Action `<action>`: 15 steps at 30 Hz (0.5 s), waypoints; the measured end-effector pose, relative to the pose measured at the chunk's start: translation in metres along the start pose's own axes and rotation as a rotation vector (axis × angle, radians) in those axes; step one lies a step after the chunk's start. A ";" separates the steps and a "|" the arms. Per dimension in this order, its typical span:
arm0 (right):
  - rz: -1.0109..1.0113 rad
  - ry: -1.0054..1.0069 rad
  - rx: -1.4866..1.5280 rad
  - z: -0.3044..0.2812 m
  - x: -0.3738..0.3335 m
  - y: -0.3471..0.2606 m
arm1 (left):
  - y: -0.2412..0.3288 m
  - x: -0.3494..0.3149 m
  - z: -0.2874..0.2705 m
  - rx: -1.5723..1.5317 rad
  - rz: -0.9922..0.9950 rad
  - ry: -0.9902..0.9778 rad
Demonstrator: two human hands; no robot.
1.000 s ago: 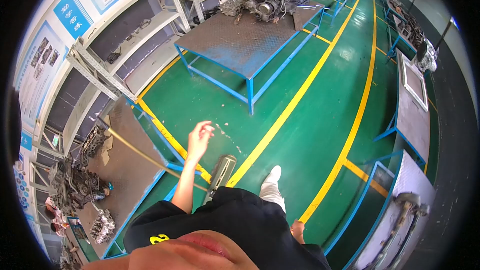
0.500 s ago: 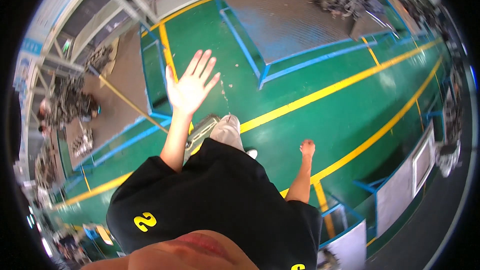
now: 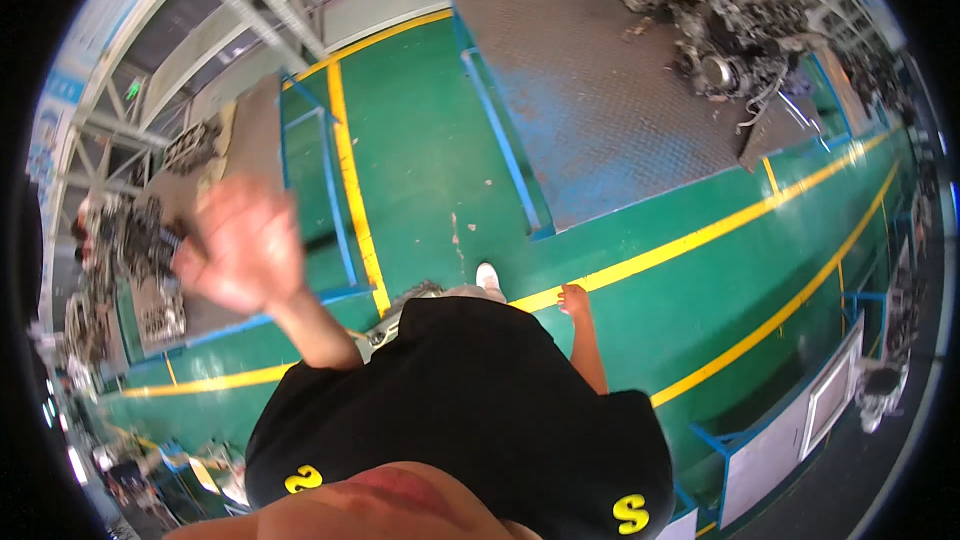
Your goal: The person approaches a workbench, picks up a gear shaft assembly, and disassembles and rotates gear components along the shaft by hand before walking through the workshop.
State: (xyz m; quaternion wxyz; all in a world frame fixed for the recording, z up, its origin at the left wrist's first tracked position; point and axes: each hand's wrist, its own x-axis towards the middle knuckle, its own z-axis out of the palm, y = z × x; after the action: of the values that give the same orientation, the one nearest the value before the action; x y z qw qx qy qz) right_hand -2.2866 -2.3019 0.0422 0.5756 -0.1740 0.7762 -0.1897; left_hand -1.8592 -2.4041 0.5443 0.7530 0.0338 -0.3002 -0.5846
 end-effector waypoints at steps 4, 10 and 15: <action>-0.155 -0.098 -0.064 0.004 0.072 -0.061 | 0.019 0.076 0.054 -0.267 0.381 -0.956; -0.210 -0.060 0.018 0.040 0.085 -0.191 | 0.001 0.189 0.041 0.160 0.947 -1.061; -0.227 -0.076 0.095 0.056 0.136 -0.269 | -0.029 0.281 0.002 0.972 1.663 -0.777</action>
State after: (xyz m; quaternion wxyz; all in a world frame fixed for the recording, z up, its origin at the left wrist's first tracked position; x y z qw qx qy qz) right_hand -2.2563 -2.6074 0.0479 0.5869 -0.2404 0.7193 -0.2835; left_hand -1.8470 -2.6659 0.6499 0.6751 -0.0746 -0.6540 0.3331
